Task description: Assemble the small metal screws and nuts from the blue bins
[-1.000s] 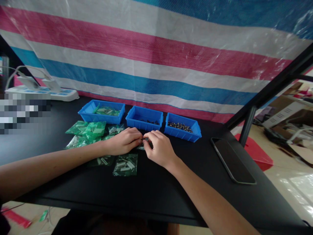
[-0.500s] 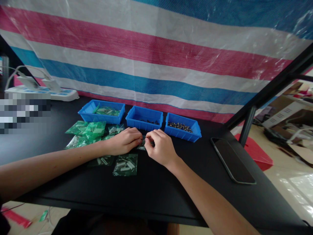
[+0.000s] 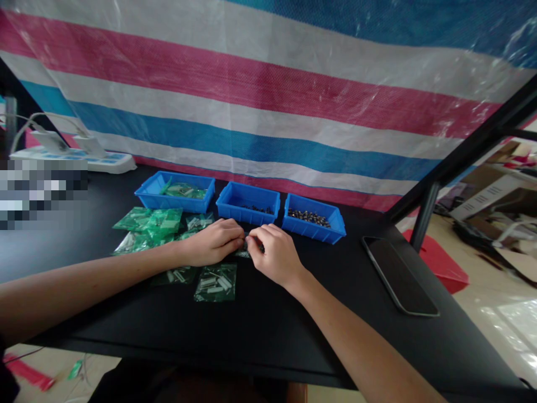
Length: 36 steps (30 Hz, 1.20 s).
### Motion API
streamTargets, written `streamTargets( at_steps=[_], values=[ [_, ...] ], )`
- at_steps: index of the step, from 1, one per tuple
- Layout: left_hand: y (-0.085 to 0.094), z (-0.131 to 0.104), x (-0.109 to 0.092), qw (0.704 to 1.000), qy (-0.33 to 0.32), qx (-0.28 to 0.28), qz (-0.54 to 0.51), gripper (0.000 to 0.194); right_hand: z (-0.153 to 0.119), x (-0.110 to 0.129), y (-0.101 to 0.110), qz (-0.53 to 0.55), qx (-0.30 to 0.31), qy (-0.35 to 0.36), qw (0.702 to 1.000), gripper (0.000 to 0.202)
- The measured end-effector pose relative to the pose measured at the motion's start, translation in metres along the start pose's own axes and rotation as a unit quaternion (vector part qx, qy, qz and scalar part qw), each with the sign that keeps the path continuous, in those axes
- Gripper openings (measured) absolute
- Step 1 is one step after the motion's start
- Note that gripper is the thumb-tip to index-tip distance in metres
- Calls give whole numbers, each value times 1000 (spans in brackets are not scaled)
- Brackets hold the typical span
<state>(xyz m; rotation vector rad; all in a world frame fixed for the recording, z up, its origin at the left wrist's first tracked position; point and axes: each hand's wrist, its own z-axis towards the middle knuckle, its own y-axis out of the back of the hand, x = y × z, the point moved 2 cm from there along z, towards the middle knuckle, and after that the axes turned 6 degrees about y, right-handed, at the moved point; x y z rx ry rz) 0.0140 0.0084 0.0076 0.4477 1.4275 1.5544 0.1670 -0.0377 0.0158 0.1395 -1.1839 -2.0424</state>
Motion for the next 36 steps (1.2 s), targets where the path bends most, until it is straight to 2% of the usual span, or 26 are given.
streamTargets(
  at_steps=[9, 11, 15, 36],
  values=[
    [-1, 1, 0, 1000, 3, 1, 11, 24, 1, 1, -1, -27, 16, 0, 1000, 31],
    [-1, 1, 0, 1000, 1, 0, 10, 24, 1, 1, 0, -23, 9, -9, 1000, 28],
    [-1, 0, 0, 1000, -6, -1, 3, 25, 0, 2, 3, -1, -8, -21, 1000, 8],
    [-1, 0, 0, 1000, 2, -2, 3, 25, 0, 1, 1, -22, -5, -26, 999, 22]
  ],
)
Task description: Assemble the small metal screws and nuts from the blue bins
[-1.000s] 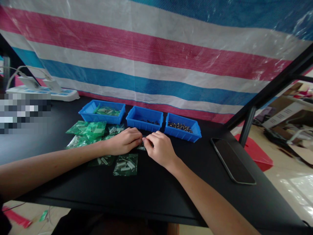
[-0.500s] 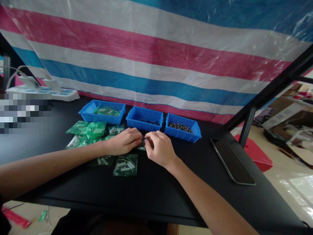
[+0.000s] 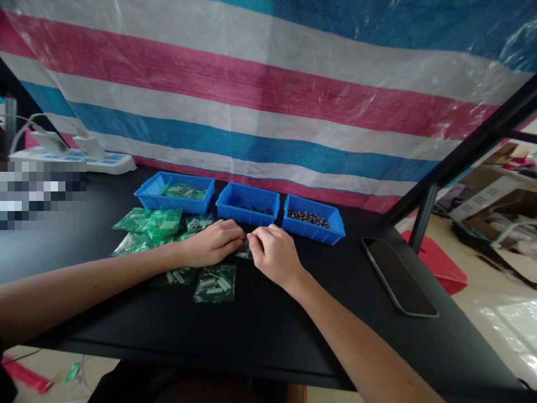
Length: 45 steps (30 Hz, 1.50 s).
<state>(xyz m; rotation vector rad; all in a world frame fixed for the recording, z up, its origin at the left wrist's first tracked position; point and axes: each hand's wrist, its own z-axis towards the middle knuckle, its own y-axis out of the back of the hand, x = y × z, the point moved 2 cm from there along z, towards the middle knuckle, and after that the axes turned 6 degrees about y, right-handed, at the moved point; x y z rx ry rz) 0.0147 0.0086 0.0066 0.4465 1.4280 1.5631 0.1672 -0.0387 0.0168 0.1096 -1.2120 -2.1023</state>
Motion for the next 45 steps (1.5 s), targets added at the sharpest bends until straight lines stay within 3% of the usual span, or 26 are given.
streamTargets(
  at_steps=[23, 33, 40, 45],
  values=[
    [-2, 0, 1, 1000, -6, 3, 13, 26, 1, -4, -4, -57, 44, 42, 996, 24],
    [2, -1, -2, 1000, 5, 9, 15, 23, 3, -6, -3, -15, 44, 73, 996, 29],
    [0, 0, -1, 1000, 13, 10, 13, 23, 2, -4, 4, 15, 45, 52, 998, 8],
    [-1, 1, 1, 1000, 5, 3, 13, 25, 1, -4, 4, 15, 38, 46, 998, 10]
  ],
)
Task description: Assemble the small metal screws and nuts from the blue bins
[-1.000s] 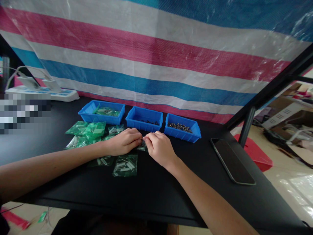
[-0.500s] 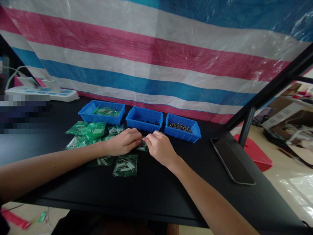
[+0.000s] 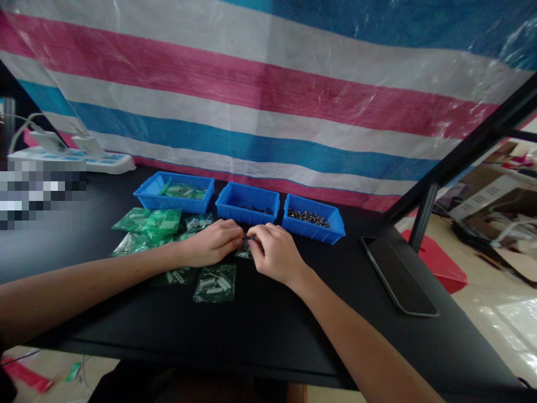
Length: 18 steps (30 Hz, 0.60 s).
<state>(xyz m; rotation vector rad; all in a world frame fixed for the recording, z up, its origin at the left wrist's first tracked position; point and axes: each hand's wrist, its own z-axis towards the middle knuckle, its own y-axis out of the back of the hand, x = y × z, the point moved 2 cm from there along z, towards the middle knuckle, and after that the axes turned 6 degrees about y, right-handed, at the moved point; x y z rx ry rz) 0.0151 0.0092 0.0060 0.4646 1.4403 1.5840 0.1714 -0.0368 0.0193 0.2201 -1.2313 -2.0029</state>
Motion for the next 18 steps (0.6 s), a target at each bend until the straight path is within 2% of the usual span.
streamTargets(
  at_steps=[11, 18],
  values=[
    [1, 0, -1, 1000, 5, -4, -5, 24, 1, -1, 0, -11, -17, -26, 999, 17],
    [1, -1, -1, 1000, 1, -9, -17, 24, 0, -7, 4, -2, -76, -47, 996, 15]
  ],
)
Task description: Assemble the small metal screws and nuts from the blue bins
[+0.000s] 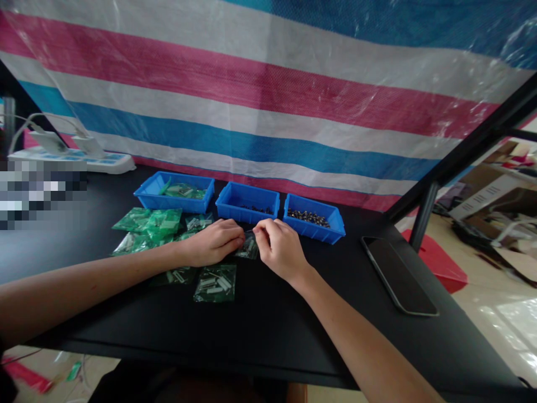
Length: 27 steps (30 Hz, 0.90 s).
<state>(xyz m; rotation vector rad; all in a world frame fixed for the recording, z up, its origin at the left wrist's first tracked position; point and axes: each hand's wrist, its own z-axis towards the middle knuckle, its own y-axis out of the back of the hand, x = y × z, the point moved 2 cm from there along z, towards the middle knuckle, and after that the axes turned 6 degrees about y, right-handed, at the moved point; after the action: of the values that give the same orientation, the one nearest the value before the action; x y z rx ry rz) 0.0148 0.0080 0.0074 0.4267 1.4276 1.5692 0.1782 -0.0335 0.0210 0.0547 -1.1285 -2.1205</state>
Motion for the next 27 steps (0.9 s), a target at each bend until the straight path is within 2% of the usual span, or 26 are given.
streamTargets(
  at_steps=[8, 15, 27],
  values=[
    [2, 0, -1, 1000, -5, 1, 2, 26, 1, -14, 1, -42, -73, -35, 996, 16],
    [2, 1, -2, 1000, -8, 3, 6, 27, 0, -21, 0, -84, -76, -68, 991, 18],
    [1, 0, -1, 1000, -10, 3, 1, 24, 1, -27, 1, -166, -99, -80, 978, 22]
  ],
)
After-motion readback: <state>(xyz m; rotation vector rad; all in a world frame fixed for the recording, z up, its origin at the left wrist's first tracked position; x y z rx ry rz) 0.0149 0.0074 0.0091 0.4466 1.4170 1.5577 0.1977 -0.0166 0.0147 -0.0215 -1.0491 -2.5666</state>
